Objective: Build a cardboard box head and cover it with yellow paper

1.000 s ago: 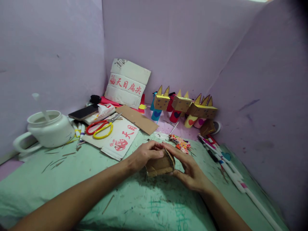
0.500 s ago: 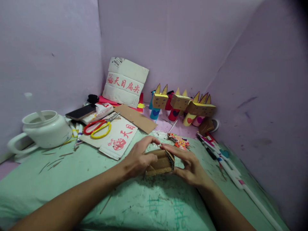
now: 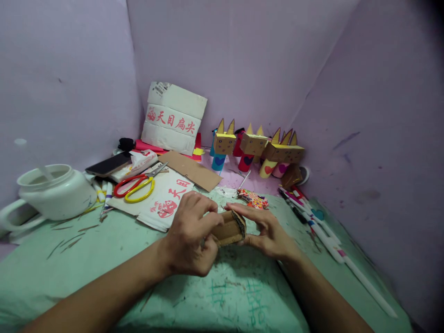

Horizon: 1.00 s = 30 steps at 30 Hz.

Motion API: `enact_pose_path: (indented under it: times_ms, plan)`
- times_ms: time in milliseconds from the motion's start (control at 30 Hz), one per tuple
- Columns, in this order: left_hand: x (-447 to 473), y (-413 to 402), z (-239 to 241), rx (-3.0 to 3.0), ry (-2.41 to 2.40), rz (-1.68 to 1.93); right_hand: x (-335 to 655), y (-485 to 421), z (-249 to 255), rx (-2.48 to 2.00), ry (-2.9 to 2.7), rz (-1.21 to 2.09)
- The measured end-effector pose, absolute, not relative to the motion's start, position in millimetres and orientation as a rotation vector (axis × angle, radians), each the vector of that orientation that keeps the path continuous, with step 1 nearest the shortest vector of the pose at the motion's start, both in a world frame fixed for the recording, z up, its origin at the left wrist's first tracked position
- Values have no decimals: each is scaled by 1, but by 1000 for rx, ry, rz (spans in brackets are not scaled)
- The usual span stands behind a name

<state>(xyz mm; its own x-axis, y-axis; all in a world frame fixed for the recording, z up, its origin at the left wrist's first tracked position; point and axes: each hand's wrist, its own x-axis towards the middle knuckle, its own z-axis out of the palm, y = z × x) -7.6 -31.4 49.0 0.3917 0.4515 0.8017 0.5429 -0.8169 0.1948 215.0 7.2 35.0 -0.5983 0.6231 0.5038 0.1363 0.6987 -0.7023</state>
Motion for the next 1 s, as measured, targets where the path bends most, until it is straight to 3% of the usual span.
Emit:
enact_pose_path:
  times_ms: [167, 400, 533, 767, 1000]
  plan:
    - [-23, -24, 57, -2550, -1073, -1461, 219, 8, 31, -630, -2109, 812]
    - [-23, -19, 71, -2688, -1880, -1413, 217, 2, 26, -592, -2097, 697]
    - [-19, -20, 71, -2857, -2054, -1387, 215, 0, 30, -536, -2147, 614]
    - [-11, -25, 63, -3169, -1717, -1326, 217, 1, 33, -569, -2211, 514]
    - [6, -34, 45, -3119, -1556, -1330, 213, 0, 29, -581, -2312, 359]
